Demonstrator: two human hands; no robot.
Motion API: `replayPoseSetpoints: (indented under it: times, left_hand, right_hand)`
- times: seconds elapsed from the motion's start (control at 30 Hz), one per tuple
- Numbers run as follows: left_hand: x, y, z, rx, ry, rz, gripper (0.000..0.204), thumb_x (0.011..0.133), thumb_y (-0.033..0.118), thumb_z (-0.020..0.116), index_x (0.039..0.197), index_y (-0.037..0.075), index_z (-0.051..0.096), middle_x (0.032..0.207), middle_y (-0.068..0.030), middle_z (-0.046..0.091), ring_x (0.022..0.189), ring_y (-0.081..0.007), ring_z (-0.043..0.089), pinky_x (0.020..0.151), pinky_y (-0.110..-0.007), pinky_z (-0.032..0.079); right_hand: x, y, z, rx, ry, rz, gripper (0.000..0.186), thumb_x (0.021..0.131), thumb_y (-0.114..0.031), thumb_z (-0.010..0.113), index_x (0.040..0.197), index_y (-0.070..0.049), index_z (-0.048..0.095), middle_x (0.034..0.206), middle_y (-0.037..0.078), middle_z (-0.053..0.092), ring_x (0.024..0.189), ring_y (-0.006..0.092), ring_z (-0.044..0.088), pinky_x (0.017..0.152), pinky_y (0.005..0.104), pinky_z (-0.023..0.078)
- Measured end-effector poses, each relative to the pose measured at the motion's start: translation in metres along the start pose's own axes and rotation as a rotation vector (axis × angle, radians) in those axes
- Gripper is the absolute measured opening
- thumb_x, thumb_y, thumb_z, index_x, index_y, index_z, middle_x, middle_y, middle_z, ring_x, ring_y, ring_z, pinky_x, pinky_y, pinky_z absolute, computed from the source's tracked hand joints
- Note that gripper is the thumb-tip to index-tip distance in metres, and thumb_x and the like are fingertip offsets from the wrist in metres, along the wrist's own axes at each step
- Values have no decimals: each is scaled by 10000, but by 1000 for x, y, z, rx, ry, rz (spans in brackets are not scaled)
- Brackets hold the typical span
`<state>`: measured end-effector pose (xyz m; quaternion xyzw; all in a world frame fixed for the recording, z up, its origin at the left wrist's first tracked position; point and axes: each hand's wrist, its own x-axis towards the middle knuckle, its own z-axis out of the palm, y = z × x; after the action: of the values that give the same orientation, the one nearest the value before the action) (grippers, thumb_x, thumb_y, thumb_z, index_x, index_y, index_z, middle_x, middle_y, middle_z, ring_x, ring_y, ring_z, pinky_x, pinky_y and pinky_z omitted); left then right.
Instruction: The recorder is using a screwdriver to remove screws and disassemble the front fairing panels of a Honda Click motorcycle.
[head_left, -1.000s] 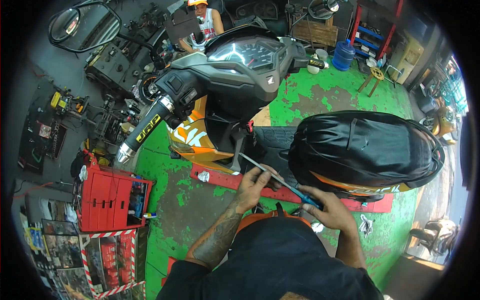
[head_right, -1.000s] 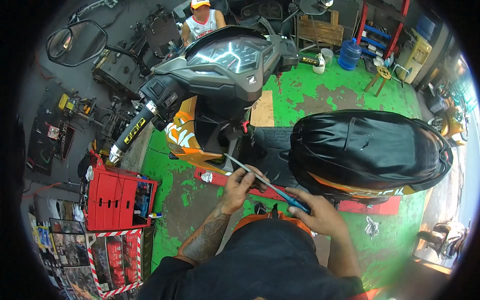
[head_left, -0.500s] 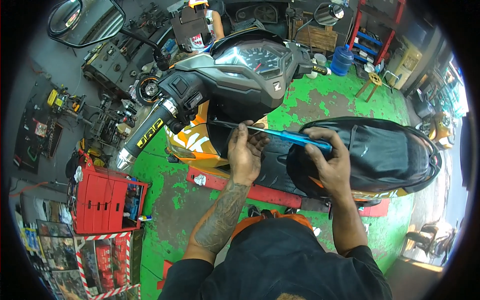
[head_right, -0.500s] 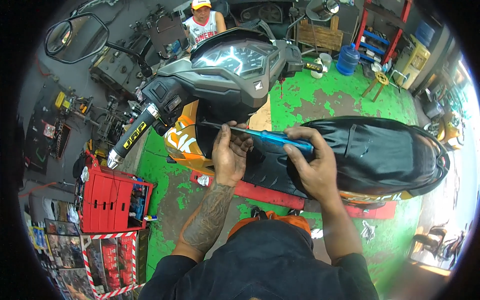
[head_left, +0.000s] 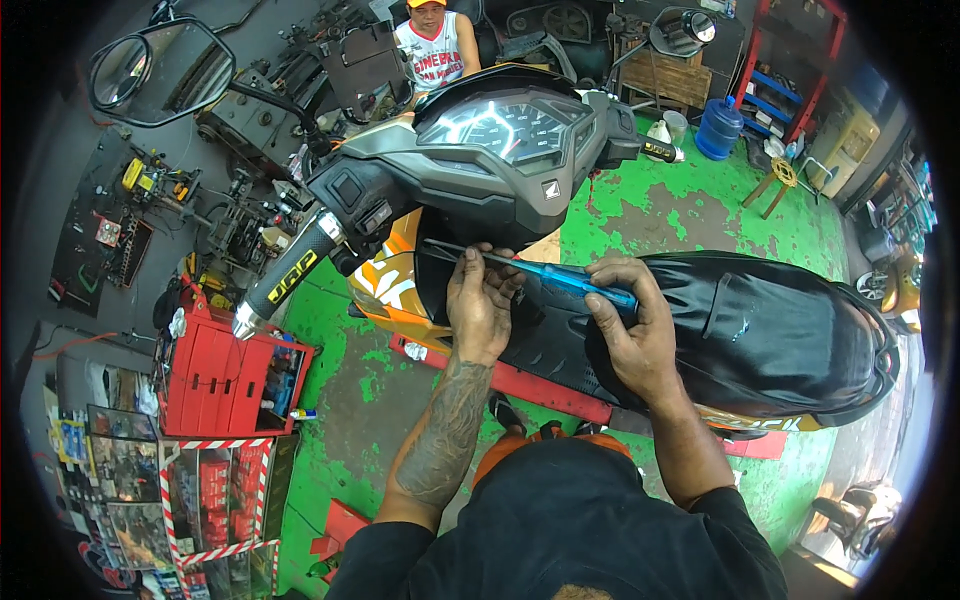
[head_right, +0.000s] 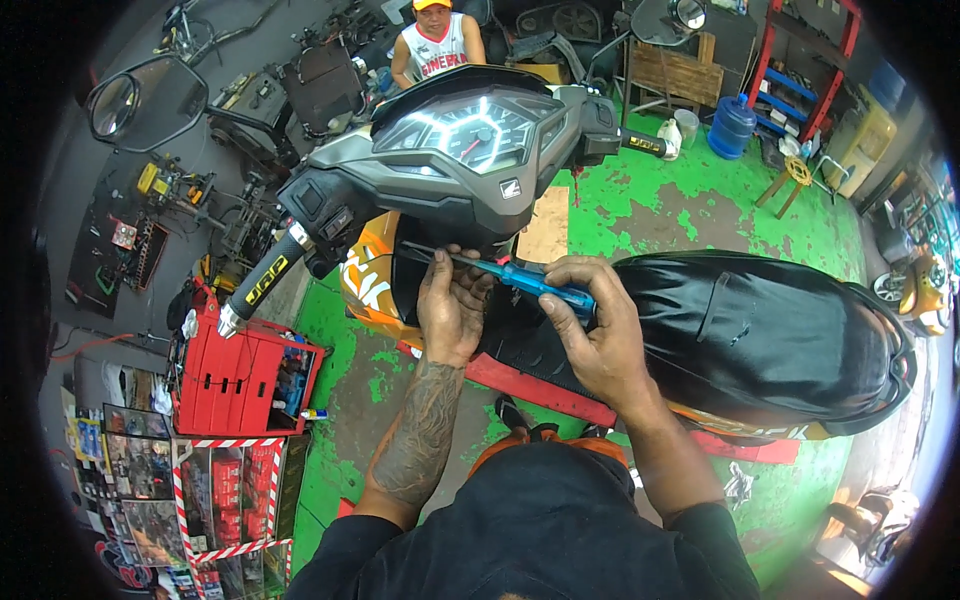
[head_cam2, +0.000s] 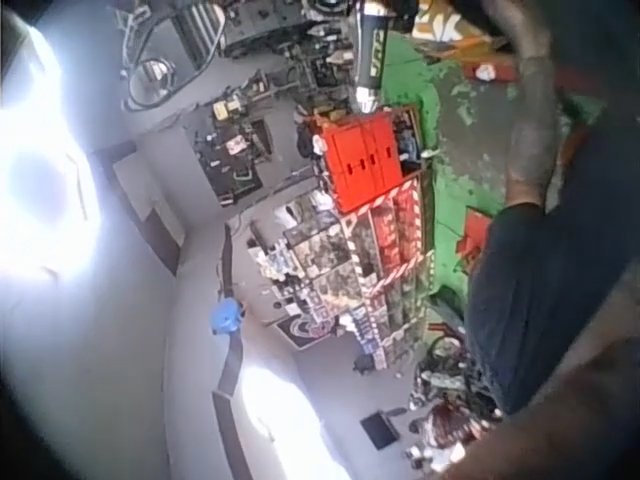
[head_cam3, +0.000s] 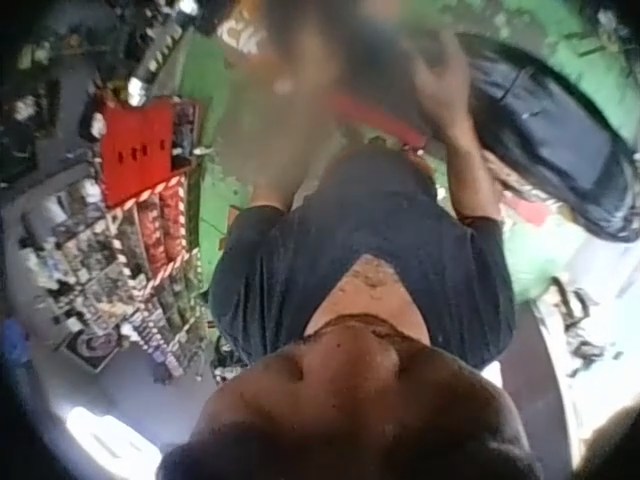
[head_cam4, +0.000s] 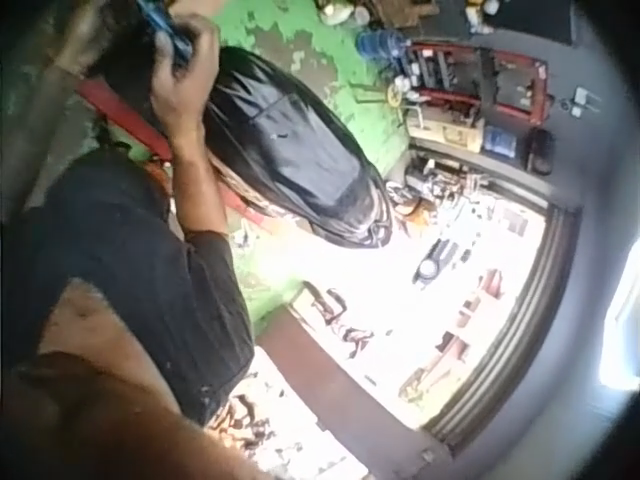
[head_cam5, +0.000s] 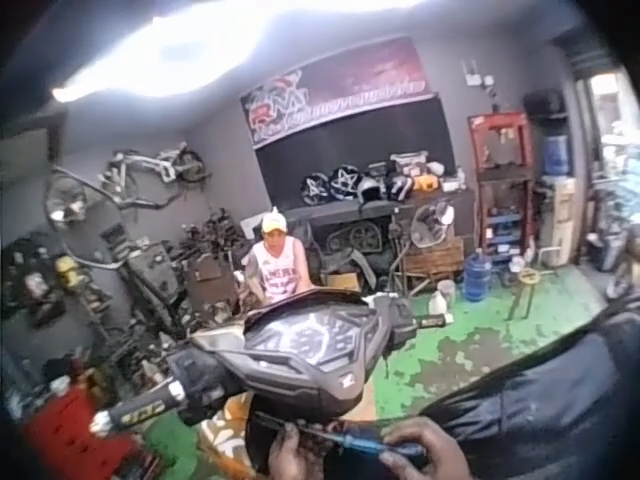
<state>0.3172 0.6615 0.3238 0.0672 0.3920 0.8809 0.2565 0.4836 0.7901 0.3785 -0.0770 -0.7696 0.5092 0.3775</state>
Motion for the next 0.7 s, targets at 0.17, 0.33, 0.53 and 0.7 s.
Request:
replayPoseSetpoints:
  times: [0.17, 0.33, 0.53, 0.7]
  left_hand:
    - [-1, 1, 3, 20, 10, -19, 279, 1086, 346, 515, 1138, 75, 562, 995, -96, 697, 849, -185, 701, 769, -329, 601]
    - [-4, 2, 0, 16, 30, 14, 275, 1090, 331, 509, 1127, 64, 565, 956, -88, 701, 808, -169, 714, 731, -317, 624]
    - [-6, 5, -1, 29, -10, 1, 267, 1090, 345, 511, 1118, 88, 578, 962, -64, 685, 854, -152, 678, 752, -302, 584]
    - [-7, 5, 0, 19, 12, 4, 274, 1093, 339, 502, 1117, 75, 570, 944, -74, 693, 826, -160, 698, 744, -304, 604]
  right_hand:
    - [1, 4, -1, 4, 20, -11, 208, 912, -65, 734, 1073, -10, 614, 1067, 142, 644, 1020, 270, 630, 921, 372, 492]
    - [0, -3, 0, -63, -20, -15, 214, 909, -94, 743, 1068, -16, 622, 1025, 139, 634, 976, 284, 623, 883, 381, 494]
    - [1, -9, 0, -104, -49, -41, 223, 897, -91, 751, 1071, -19, 630, 1015, 134, 629, 953, 287, 616, 869, 391, 488]
    - [-1, -11, 1, -101, -55, -52, 232, 890, -83, 757, 1077, -19, 636, 1011, 139, 621, 948, 286, 613, 857, 388, 491]
